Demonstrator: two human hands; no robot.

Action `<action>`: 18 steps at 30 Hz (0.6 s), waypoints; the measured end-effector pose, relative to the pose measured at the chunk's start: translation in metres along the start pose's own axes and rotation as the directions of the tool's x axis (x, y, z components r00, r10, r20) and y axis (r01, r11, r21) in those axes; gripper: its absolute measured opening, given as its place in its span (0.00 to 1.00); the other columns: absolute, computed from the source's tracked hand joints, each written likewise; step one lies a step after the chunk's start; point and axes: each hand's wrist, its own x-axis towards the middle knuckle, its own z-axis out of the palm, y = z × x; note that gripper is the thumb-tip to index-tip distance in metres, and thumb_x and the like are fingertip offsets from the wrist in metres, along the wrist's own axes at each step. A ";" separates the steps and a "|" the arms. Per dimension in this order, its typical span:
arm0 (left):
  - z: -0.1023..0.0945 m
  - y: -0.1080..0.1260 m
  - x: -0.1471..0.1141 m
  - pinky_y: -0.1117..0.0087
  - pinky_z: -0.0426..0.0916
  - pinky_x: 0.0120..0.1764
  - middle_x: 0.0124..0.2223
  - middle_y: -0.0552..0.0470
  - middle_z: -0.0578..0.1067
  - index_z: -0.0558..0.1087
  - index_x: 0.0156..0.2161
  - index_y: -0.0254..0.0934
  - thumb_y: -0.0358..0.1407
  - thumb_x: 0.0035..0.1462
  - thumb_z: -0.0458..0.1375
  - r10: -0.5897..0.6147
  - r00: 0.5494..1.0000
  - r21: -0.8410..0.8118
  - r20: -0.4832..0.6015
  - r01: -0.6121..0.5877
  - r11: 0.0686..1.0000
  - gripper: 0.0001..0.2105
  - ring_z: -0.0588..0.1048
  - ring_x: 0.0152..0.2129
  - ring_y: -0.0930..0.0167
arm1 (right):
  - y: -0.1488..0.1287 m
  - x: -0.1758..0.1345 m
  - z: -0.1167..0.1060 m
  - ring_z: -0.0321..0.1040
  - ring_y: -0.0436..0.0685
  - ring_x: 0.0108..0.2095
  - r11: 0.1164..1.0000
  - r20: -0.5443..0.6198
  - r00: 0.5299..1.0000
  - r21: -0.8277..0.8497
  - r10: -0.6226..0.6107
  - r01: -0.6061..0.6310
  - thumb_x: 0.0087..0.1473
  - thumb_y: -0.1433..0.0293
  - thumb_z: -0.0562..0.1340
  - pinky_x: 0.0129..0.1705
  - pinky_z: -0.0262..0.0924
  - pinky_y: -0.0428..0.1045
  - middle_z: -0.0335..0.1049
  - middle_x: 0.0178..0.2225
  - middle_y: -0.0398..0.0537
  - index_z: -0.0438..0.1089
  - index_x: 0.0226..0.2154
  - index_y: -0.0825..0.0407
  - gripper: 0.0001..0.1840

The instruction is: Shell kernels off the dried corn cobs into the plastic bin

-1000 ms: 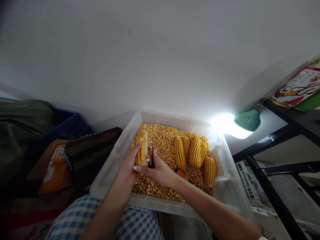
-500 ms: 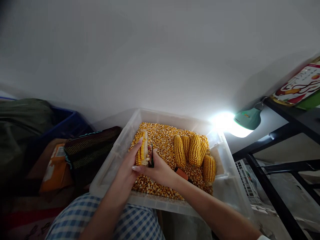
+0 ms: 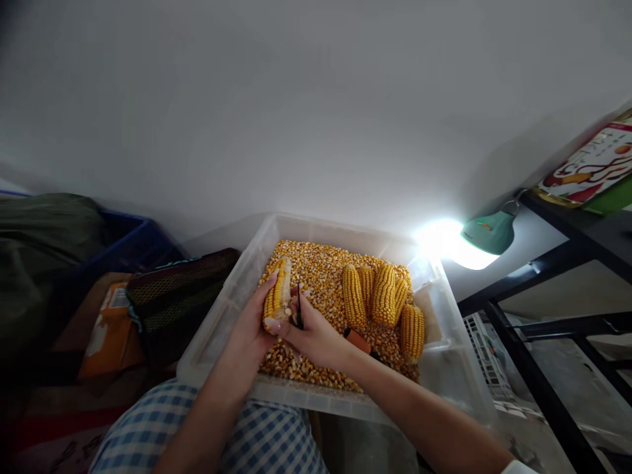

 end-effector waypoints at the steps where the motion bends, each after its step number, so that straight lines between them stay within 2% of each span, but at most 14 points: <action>1: 0.001 0.000 0.000 0.70 0.67 0.28 0.28 0.48 0.73 0.69 0.36 0.34 0.40 0.44 0.55 -0.002 1.000 0.001 -0.005 0.002 1.000 0.13 0.73 0.26 0.69 | 0.001 0.000 -0.001 0.49 0.44 0.17 1.000 -0.001 1.000 -0.024 0.004 -0.004 0.49 0.58 0.54 0.17 0.48 0.41 0.52 0.19 0.35 0.53 0.37 0.51 0.18; 3: 0.001 0.001 0.000 0.70 0.67 0.28 0.28 0.48 0.73 0.69 0.35 0.34 0.40 0.44 0.55 0.016 1.000 -0.004 -0.008 -0.016 1.000 0.13 0.72 0.26 0.68 | 0.004 0.000 -0.003 0.50 0.44 0.16 0.994 -0.050 0.999 -0.109 0.006 -0.011 0.51 0.57 0.49 0.17 0.49 0.41 0.53 0.19 0.36 0.52 0.36 0.51 0.16; 5: 0.000 0.002 0.001 0.70 0.67 0.28 0.28 0.49 0.73 0.69 0.35 0.35 0.39 0.44 0.55 0.041 0.999 -0.011 -0.014 -0.041 0.999 0.13 0.72 0.26 0.69 | 0.005 0.001 -0.008 0.54 0.46 0.17 0.967 -0.164 0.986 -0.254 -0.027 -0.016 0.53 0.56 0.46 0.19 0.50 0.43 0.56 0.19 0.38 0.53 0.32 0.51 0.15; 8: -0.002 0.004 0.001 0.71 0.67 0.28 0.29 0.50 0.73 0.67 0.38 0.36 0.40 0.44 0.56 0.060 0.997 -0.020 -0.042 -0.061 0.998 0.14 0.73 0.25 0.71 | 0.003 0.001 -0.015 0.58 0.49 0.20 0.851 -0.285 0.949 -0.525 -0.139 -0.033 0.55 0.58 0.43 0.25 0.51 0.45 0.58 0.19 0.40 0.54 0.27 0.51 0.15; 11: -0.002 0.007 0.000 0.72 0.67 0.28 0.29 0.51 0.73 0.66 0.39 0.35 0.40 0.43 0.56 0.110 0.992 -0.007 -0.064 -0.111 0.994 0.16 0.73 0.24 0.72 | -0.001 0.002 -0.021 0.59 0.51 0.21 0.748 -0.299 0.935 -0.661 -0.189 -0.060 0.56 0.59 0.41 0.27 0.49 0.46 0.58 0.19 0.41 0.55 0.26 0.51 0.17; 15: 0.002 0.011 -0.004 0.74 0.66 0.27 0.28 0.52 0.73 0.66 0.38 0.34 0.38 0.40 0.59 0.198 0.977 0.049 -0.082 -0.195 0.980 0.18 0.72 0.23 0.73 | -0.001 0.002 -0.023 0.59 0.52 0.22 0.683 -0.289 0.936 -0.726 -0.202 -0.077 0.56 0.60 0.40 0.26 0.47 0.45 0.59 0.20 0.43 0.57 0.27 0.51 0.18; 18: 0.002 0.015 -0.007 0.75 0.66 0.27 0.27 0.53 0.73 0.66 0.39 0.34 0.37 0.38 0.60 0.231 0.971 0.083 -0.065 -0.225 0.971 0.20 0.72 0.22 0.74 | -0.001 0.002 -0.022 0.56 0.51 0.19 0.641 -0.280 0.942 -0.760 -0.183 -0.101 0.56 0.60 0.40 0.23 0.44 0.45 0.56 0.17 0.42 0.57 0.27 0.51 0.18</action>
